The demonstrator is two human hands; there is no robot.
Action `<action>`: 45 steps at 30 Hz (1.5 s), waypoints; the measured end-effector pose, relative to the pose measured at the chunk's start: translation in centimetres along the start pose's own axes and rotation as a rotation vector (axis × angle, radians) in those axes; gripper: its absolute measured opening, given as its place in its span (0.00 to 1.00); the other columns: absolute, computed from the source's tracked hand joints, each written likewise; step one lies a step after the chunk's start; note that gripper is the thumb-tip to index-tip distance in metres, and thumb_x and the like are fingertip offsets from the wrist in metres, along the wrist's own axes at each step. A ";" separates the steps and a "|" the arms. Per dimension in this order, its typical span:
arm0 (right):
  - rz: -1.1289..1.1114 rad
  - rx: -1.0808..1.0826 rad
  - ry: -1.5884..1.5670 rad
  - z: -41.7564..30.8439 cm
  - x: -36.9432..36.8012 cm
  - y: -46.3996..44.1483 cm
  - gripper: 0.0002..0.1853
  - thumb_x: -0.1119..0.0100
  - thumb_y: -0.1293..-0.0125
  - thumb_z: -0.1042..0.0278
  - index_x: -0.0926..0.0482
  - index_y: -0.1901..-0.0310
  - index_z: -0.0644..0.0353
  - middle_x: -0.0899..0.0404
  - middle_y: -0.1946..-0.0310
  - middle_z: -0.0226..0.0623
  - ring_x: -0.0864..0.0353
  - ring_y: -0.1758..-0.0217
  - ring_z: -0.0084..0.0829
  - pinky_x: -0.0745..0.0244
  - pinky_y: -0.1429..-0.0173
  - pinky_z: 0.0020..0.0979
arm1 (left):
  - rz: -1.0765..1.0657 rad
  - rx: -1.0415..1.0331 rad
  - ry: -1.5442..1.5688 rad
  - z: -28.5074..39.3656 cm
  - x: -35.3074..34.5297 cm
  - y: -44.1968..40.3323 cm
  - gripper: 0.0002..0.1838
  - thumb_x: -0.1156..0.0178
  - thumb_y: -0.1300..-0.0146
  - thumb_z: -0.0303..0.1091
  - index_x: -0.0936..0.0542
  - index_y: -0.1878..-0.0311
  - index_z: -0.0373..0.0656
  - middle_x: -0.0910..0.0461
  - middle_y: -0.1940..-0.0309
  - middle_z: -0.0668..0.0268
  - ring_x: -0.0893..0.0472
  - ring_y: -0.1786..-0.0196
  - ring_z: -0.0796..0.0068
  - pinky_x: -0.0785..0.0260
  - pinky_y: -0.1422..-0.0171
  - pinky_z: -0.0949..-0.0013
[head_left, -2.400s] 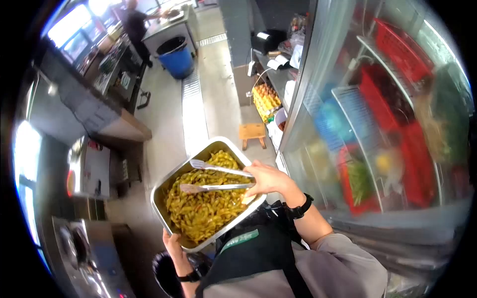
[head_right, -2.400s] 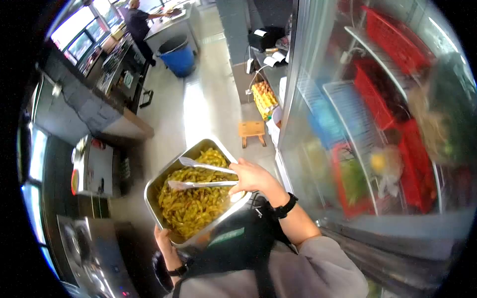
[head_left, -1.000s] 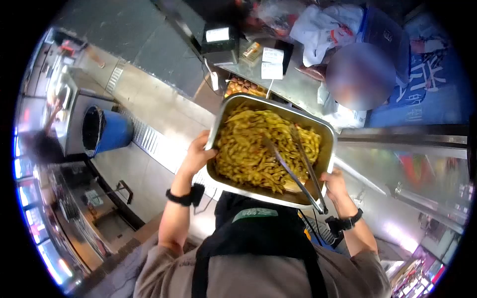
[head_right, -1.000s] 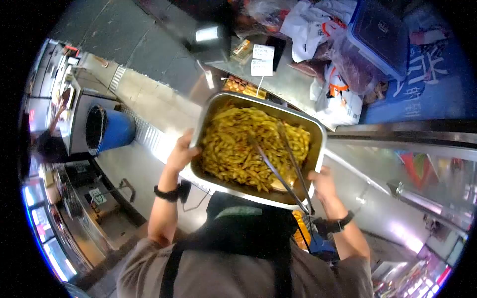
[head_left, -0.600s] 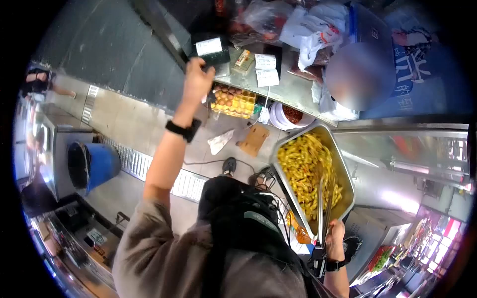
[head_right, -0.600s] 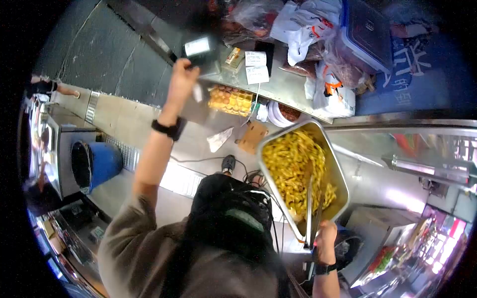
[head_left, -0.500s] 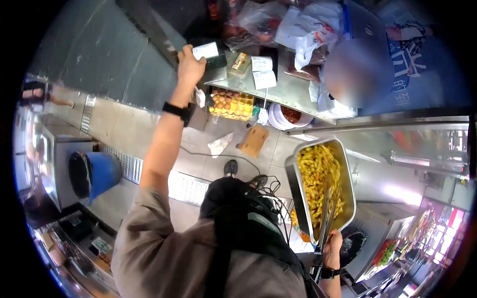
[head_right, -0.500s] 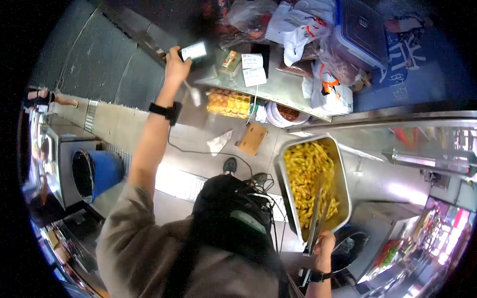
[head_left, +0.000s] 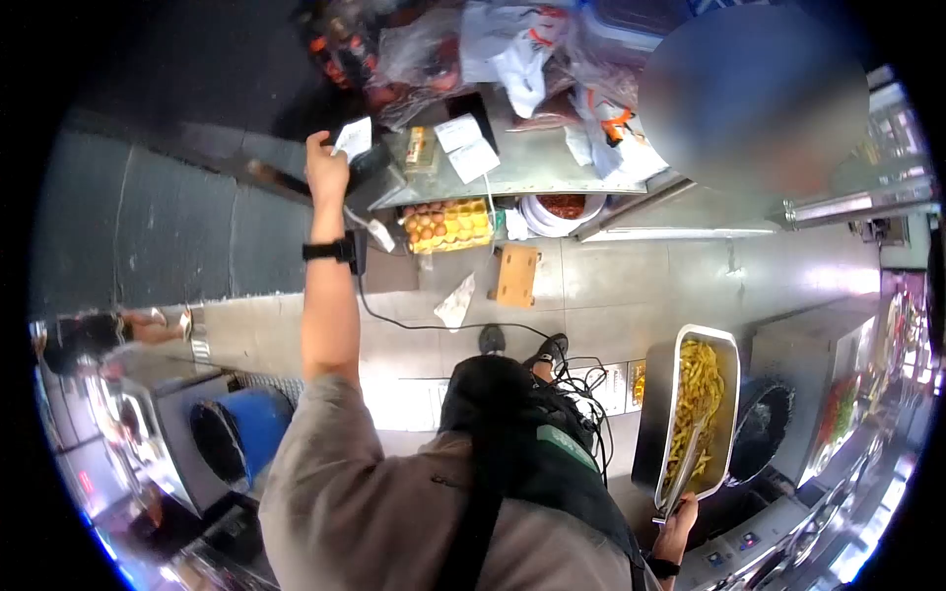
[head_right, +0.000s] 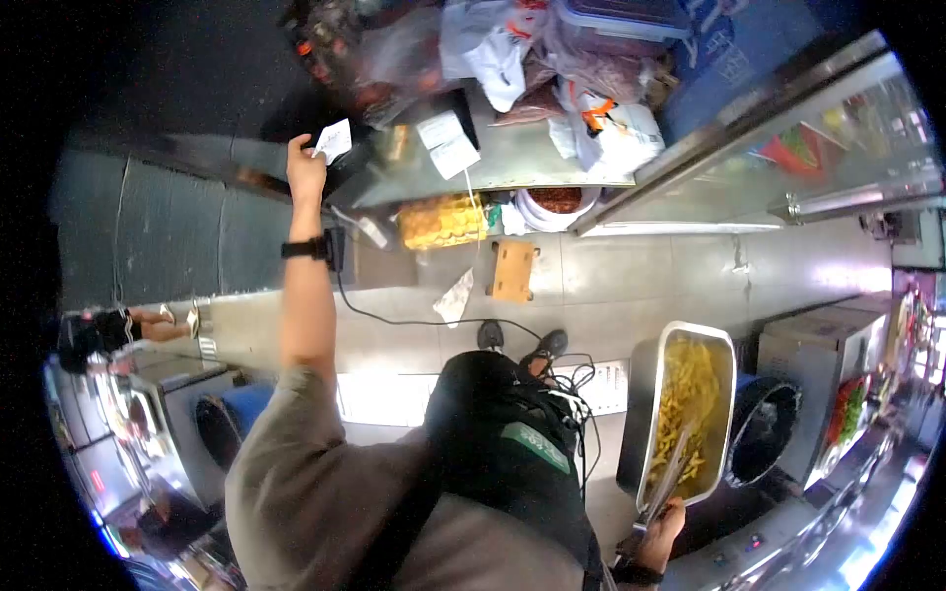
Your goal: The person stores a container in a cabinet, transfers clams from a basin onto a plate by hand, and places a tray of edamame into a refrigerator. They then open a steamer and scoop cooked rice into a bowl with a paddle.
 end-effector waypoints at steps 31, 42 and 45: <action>0.385 0.108 -0.192 -0.1 5.7 -8.2 0.04 0.44 0.49 0.82 0.28 0.74 0.63 0.30 0.79 0.32 0.33 0.79 0.26 0.39 0.75 0.28 | -1.698 0.413 0.293 19.3 -34.5 47.3 0.23 0.41 0.33 0.47 0.30 0.41 0.44 0.26 0.45 0.62 0.26 0.42 0.63 0.27 0.44 0.54; 0.320 0.275 -0.155 -0.1 7.7 -10.9 0.08 0.48 0.51 0.83 0.20 0.70 0.72 0.21 0.73 0.37 0.25 0.71 0.28 0.32 0.67 0.27 | -2.003 0.421 0.313 21.9 -40.6 67.1 0.34 0.38 0.41 0.24 0.41 0.33 0.35 0.24 0.49 0.58 0.19 0.57 0.70 0.22 0.57 0.69; 0.344 0.284 -0.166 0.6 8.2 -10.9 0.08 0.47 0.52 0.83 0.19 0.70 0.71 0.20 0.74 0.35 0.25 0.72 0.27 0.32 0.67 0.26 | -2.118 0.325 0.274 22.8 -41.3 67.5 0.24 0.44 0.45 0.16 0.30 0.43 0.39 0.20 0.62 0.65 0.20 0.66 0.74 0.23 0.66 0.70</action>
Point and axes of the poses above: each hand's wrist, its own y-axis away from the middle knuckle, its own x-axis out of the back of the hand, z = x × y, the point moved 3 cm from there along -y, towards the middle knuckle
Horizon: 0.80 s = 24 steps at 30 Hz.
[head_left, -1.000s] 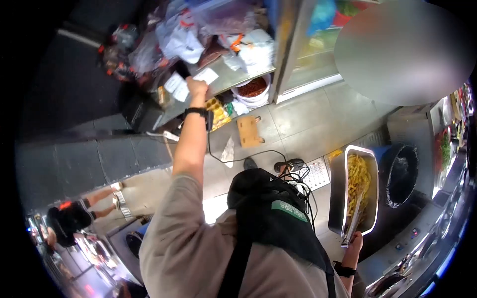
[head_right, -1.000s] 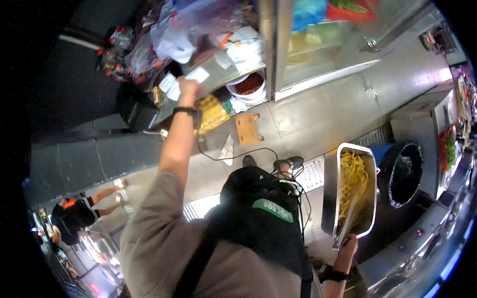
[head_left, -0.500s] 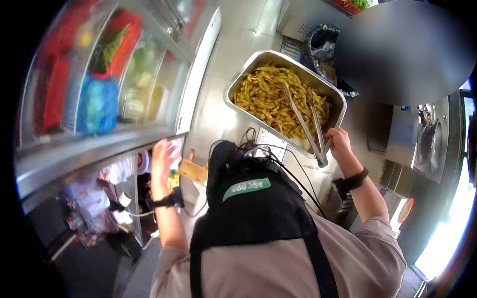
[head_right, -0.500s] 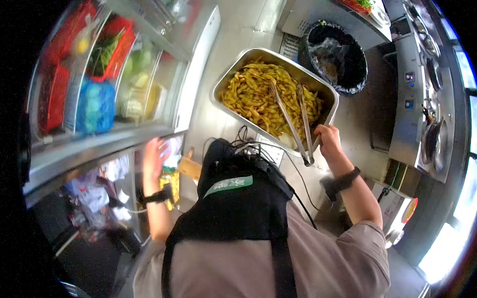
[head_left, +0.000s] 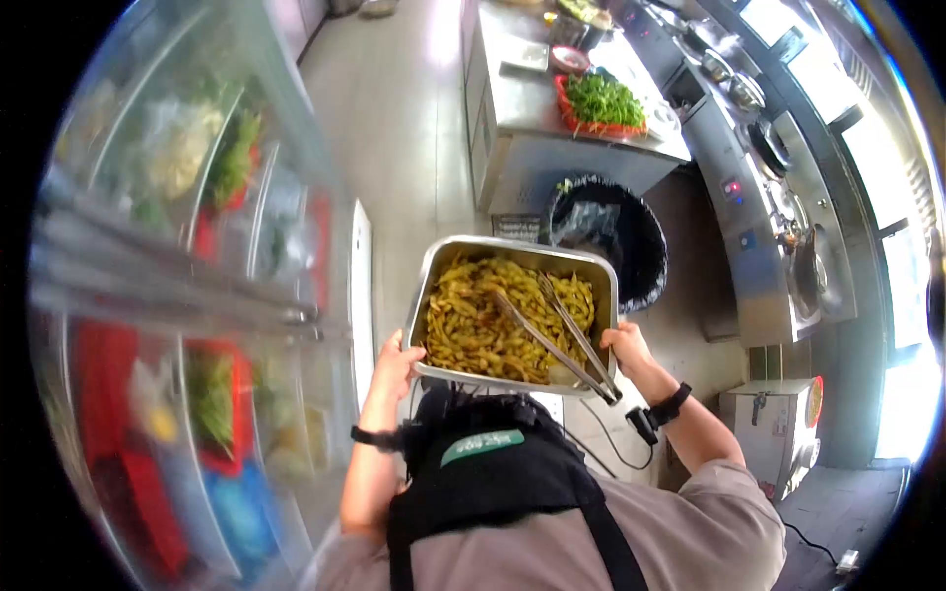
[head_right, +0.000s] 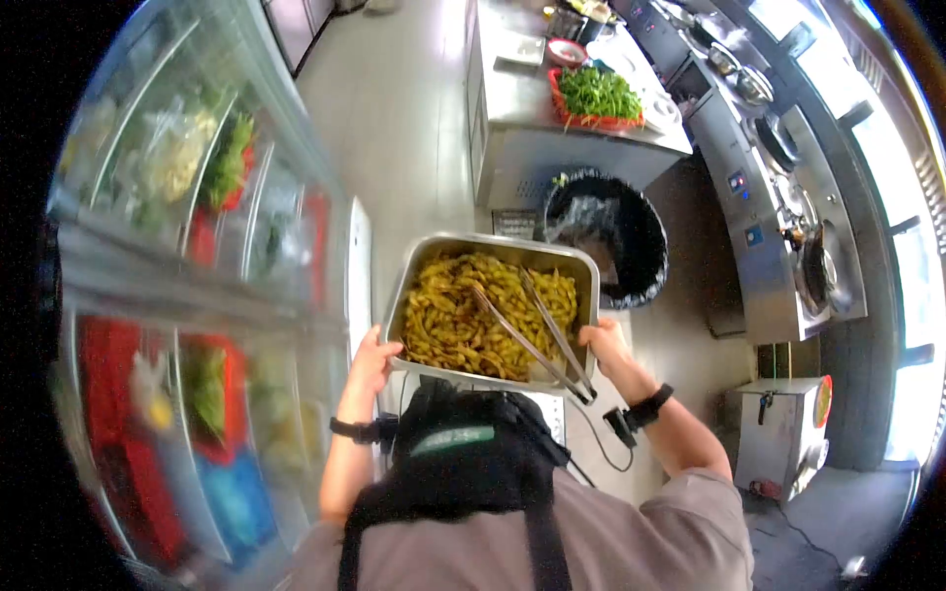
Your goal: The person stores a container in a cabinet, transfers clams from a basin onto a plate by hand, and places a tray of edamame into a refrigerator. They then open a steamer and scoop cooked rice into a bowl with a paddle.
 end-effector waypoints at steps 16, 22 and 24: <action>-0.053 0.245 -0.141 6.9 -0.4 0.5 0.09 0.44 0.47 0.80 0.18 0.64 0.71 0.17 0.69 0.33 0.22 0.68 0.23 0.28 0.59 0.24 | 0.050 -0.266 -0.132 0.2 0.6 -2.1 0.24 0.48 0.50 0.14 0.25 0.49 0.43 0.25 0.72 0.72 0.29 0.77 0.82 0.39 0.77 0.79; -0.268 0.243 -0.203 8.6 0.3 -2.3 0.08 0.41 0.43 0.78 0.18 0.61 0.70 0.18 0.68 0.32 0.24 0.67 0.22 0.30 0.59 0.24 | 0.346 -0.290 -0.104 -0.8 0.7 -1.9 0.38 0.48 0.49 0.16 0.39 0.30 0.43 0.26 0.75 0.71 0.32 0.82 0.83 0.46 0.84 0.77; -0.316 0.283 -0.204 9.9 0.6 -3.4 0.08 0.40 0.41 0.78 0.18 0.61 0.69 0.18 0.68 0.32 0.25 0.67 0.21 0.29 0.59 0.24 | 0.362 -0.312 -0.067 -1.2 0.3 -1.6 0.41 0.49 0.50 0.15 0.41 0.28 0.43 0.25 0.71 0.69 0.30 0.78 0.80 0.41 0.79 0.75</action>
Point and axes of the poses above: each hand's wrist, its own y-axis away from the middle knuckle, its own x-axis out of the back of the hand, z = x × y, the point moved 3 cm from there along -y, towards the middle knuckle
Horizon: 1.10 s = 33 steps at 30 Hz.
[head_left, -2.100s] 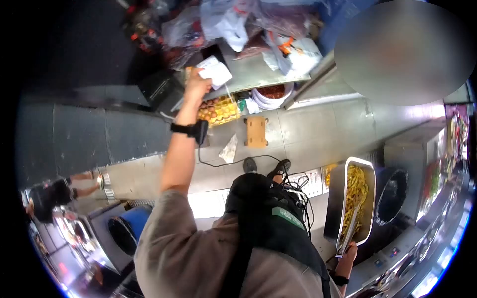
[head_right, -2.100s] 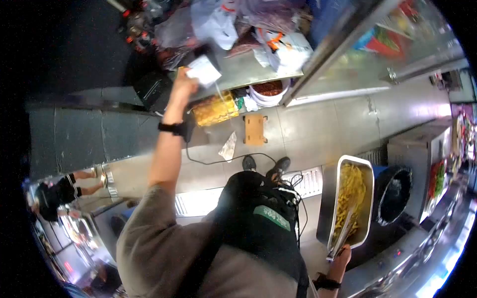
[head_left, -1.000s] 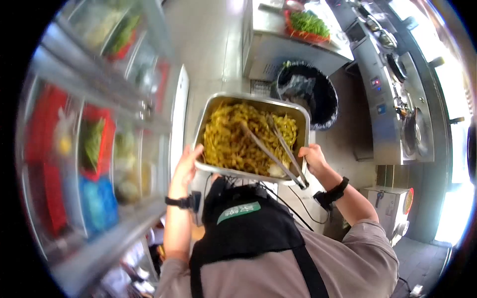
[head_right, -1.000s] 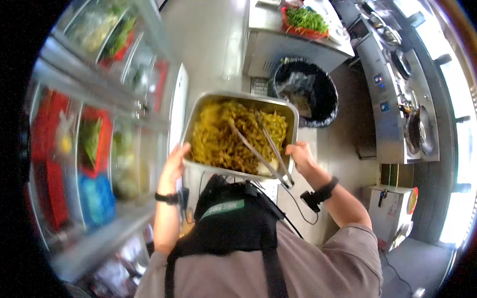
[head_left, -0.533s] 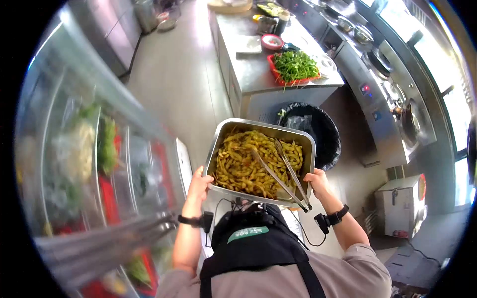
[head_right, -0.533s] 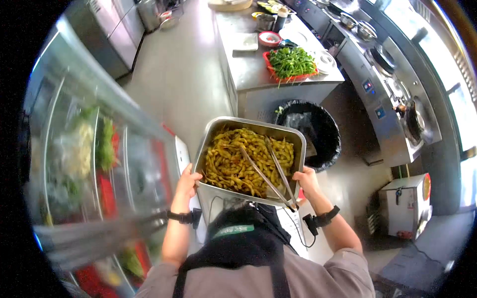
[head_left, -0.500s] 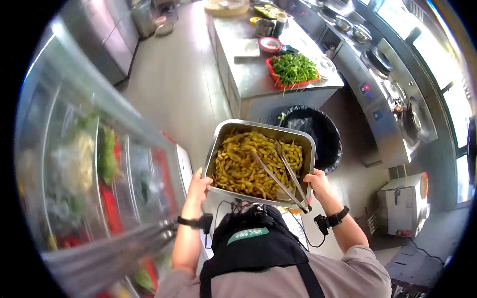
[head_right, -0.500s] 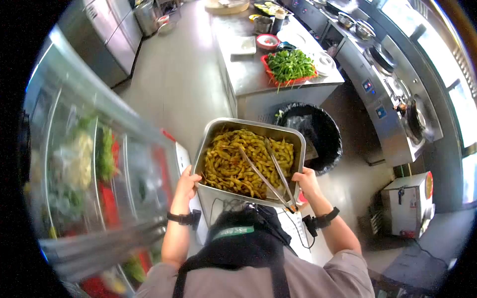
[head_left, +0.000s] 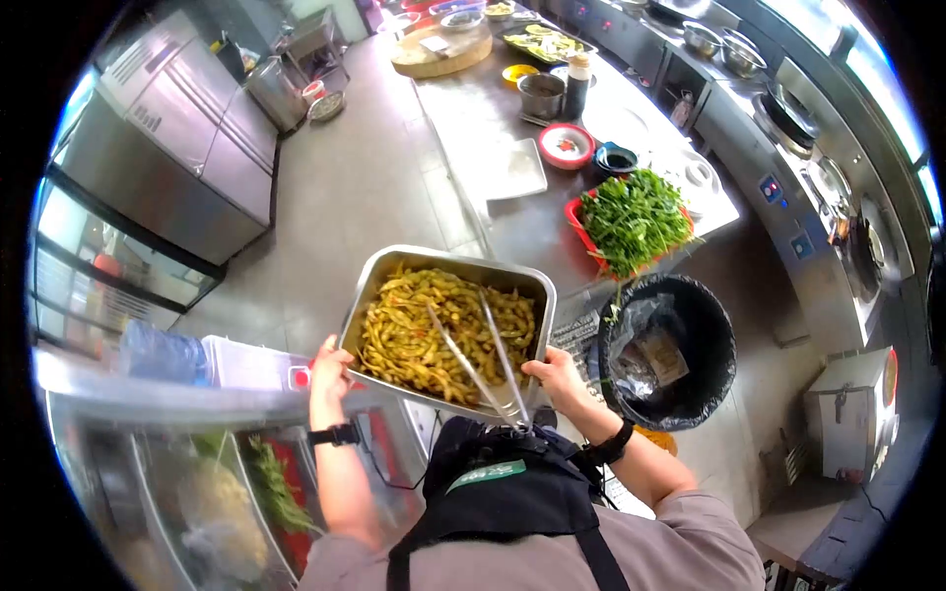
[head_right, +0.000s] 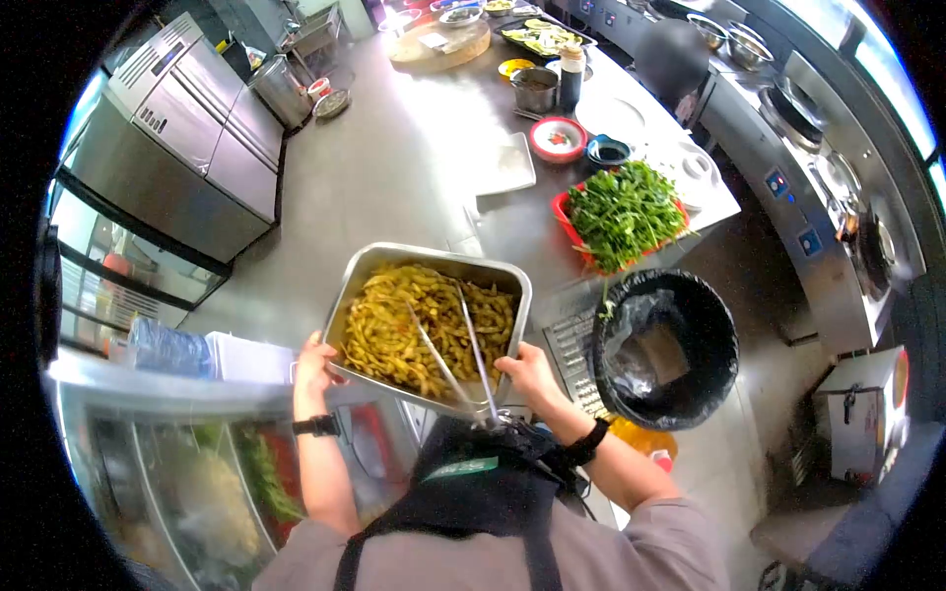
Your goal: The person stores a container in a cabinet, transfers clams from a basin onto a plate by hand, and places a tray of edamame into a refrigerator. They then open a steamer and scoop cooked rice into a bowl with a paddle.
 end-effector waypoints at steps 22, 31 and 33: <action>0.090 0.218 -0.245 6.0 -2.3 3.6 0.08 0.42 0.41 0.78 0.20 0.59 0.66 0.18 0.65 0.30 0.23 0.63 0.22 0.29 0.57 0.26 | -0.159 -0.179 -0.093 3.8 -2.1 -0.1 0.19 0.52 0.53 0.18 0.27 0.57 0.45 0.35 0.77 0.74 0.42 0.84 0.83 0.54 0.85 0.75; 0.248 0.201 -0.240 9.8 -3.4 1.3 0.08 0.43 0.43 0.77 0.21 0.62 0.66 0.20 0.70 0.31 0.26 0.67 0.23 0.32 0.59 0.25 | -0.334 -0.268 -0.139 0.7 -1.1 -5.2 0.17 0.55 0.49 0.15 0.28 0.59 0.47 0.35 0.79 0.75 0.42 0.86 0.84 0.54 0.88 0.77; 0.314 0.207 -0.229 10.1 -3.7 1.3 0.07 0.43 0.43 0.77 0.21 0.62 0.66 0.21 0.71 0.30 0.27 0.68 0.23 0.33 0.60 0.25 | -0.358 -0.256 -0.169 0.7 -2.0 -6.7 0.18 0.56 0.49 0.15 0.28 0.59 0.47 0.35 0.79 0.75 0.41 0.86 0.84 0.54 0.87 0.77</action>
Point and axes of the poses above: each hand's wrist, its own y-axis away from the middle knuckle, its own x-axis out of the back of the hand, z = x × y, the point moved 3 cm from there along -y, towards the middle knuckle
